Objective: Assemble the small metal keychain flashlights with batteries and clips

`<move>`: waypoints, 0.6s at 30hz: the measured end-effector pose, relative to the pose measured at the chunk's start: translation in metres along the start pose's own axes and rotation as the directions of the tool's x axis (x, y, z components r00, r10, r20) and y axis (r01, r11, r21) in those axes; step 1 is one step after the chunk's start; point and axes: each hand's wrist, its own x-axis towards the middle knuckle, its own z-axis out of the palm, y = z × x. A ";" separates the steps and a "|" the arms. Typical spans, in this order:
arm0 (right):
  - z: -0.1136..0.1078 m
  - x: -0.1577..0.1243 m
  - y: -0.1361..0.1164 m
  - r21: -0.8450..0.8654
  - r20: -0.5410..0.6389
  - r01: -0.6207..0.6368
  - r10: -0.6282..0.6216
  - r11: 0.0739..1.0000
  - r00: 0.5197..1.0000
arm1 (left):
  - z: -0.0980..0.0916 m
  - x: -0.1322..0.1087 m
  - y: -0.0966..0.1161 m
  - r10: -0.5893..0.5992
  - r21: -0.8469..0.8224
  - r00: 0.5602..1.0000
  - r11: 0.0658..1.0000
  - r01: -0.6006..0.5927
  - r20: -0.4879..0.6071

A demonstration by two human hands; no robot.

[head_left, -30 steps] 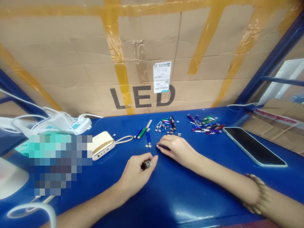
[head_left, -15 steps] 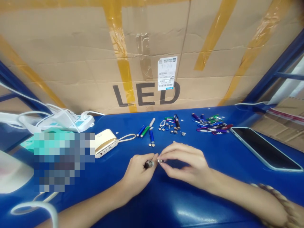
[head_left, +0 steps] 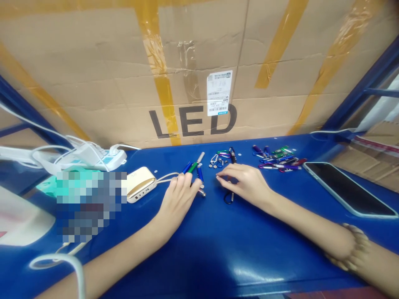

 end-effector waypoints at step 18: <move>-0.019 0.009 -0.009 0.538 0.340 -0.473 0.334 0.697 0.879 | -0.024 0.010 0.016 0.049 -0.764 0.856 0.480 0.432 0.515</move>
